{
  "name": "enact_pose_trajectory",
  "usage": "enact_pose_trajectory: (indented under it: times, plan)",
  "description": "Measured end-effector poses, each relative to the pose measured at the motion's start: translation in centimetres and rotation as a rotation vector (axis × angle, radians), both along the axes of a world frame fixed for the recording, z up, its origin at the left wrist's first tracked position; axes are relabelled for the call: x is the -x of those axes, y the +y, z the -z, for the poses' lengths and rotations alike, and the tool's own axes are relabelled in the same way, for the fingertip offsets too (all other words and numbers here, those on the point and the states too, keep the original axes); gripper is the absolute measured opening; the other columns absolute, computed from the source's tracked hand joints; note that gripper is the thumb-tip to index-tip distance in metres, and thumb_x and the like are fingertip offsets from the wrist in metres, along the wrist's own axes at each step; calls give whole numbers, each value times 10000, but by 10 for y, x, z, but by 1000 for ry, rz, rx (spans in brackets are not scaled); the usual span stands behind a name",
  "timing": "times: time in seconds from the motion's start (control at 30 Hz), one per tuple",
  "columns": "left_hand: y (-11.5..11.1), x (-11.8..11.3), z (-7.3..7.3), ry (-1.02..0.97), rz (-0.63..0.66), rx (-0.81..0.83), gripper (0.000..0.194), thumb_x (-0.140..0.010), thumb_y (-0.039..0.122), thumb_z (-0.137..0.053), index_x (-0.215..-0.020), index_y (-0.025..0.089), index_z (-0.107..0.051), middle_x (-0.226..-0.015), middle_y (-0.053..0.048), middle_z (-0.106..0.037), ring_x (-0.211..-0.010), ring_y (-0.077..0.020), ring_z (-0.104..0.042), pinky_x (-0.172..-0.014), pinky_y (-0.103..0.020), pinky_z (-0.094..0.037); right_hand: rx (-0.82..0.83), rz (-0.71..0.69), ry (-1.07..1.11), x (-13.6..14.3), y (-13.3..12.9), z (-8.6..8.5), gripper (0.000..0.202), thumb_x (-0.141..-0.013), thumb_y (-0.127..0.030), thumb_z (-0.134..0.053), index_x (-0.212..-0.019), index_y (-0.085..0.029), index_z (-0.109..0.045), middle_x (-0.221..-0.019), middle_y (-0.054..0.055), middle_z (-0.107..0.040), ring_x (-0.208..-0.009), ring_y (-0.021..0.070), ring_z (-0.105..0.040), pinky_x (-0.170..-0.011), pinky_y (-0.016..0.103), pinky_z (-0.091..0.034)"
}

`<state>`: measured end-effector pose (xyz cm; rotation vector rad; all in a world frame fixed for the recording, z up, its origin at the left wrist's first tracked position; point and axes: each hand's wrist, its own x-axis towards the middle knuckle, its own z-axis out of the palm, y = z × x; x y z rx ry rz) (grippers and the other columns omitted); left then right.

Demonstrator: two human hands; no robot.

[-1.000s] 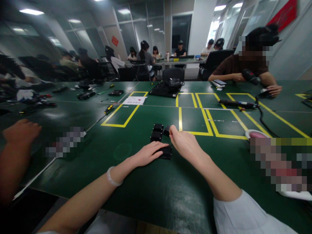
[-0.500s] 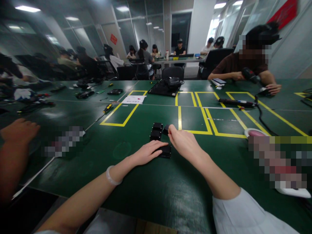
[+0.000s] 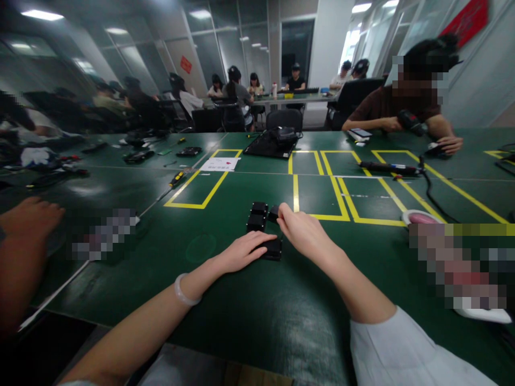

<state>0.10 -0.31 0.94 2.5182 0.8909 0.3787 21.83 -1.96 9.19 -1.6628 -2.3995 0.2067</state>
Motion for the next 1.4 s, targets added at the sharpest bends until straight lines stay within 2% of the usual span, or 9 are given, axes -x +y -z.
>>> enact_pose_trajectory:
  times: [0.17, 0.37, 0.63, 0.73, 0.9, 1.17, 1.4]
  plan:
    - [0, 0, 1, -2, 0, -3, 411, -1006, 373, -351, -1406, 287, -394, -1281, -47, -540, -1142, -204, -506, -1011, -360, -403, 55, -28, 59, -6, 2, -6, 131, -930, -271, -343, -981, -217, -452, -708, 6, -589, -586, 143, -513, -543, 253, -254]
    - [0, 1, 1, -8, -3, -4, 408, -1008, 375, -344, -1403, 287, -399, -1280, -46, -543, -1134, -203, -510, -1008, -360, -404, 19, 56, 13, -2, 2, -6, 192, -952, -370, -342, -917, -226, -466, -703, 24, -593, -633, 164, -543, -539, 248, -247]
    - [0, 2, 3, -10, -5, 0, 412, -1006, 378, -347, -1405, 289, -401, -1293, -44, -539, -1139, -203, -508, -1009, -361, -406, 46, -55, 72, -10, 1, -5, 111, -915, -277, -363, -973, -218, -438, -702, 1, -579, -576, 135, -505, -530, 248, -252]
    - [0, 2, 3, -10, -8, -4, 407, -1006, 376, -350, -1400, 290, -408, -1290, -42, -539, -1137, -201, -509, -1007, -359, -408, 39, -21, 6, -7, -1, -7, 91, -903, -270, -385, -960, -228, -442, -708, -1, -588, -581, 140, -505, -518, 247, -230]
    - [1, 1, 3, -6, -5, -3, 412, -1007, 383, -344, -1403, 290, -404, -1283, -45, -543, -1133, -202, -510, -1008, -363, -408, 2, 61, -72, 1, -1, -6, 189, -961, -366, -334, -941, -224, -458, -713, 31, -610, -623, 167, -553, -521, 249, -231]
    - [0, 2, 2, -14, -2, -4, 410, -1006, 382, -344, -1399, 286, -407, -1284, -44, -546, -1137, -203, -509, -1010, -362, -407, 16, 11, 7, -2, -1, -6, 126, -924, -273, -359, -1005, -222, -442, -733, 15, -618, -590, 151, -529, -509, 251, -222]
    - [1, 2, 2, -7, 0, -12, 405, -1007, 375, -346, -1397, 282, -407, -1286, -42, -547, -1138, -201, -510, -1008, -353, -407, -30, 64, -65, 5, -1, -4, 230, -966, -383, -304, -937, -216, -459, -704, 34, -609, -619, 175, -557, -518, 250, -224]
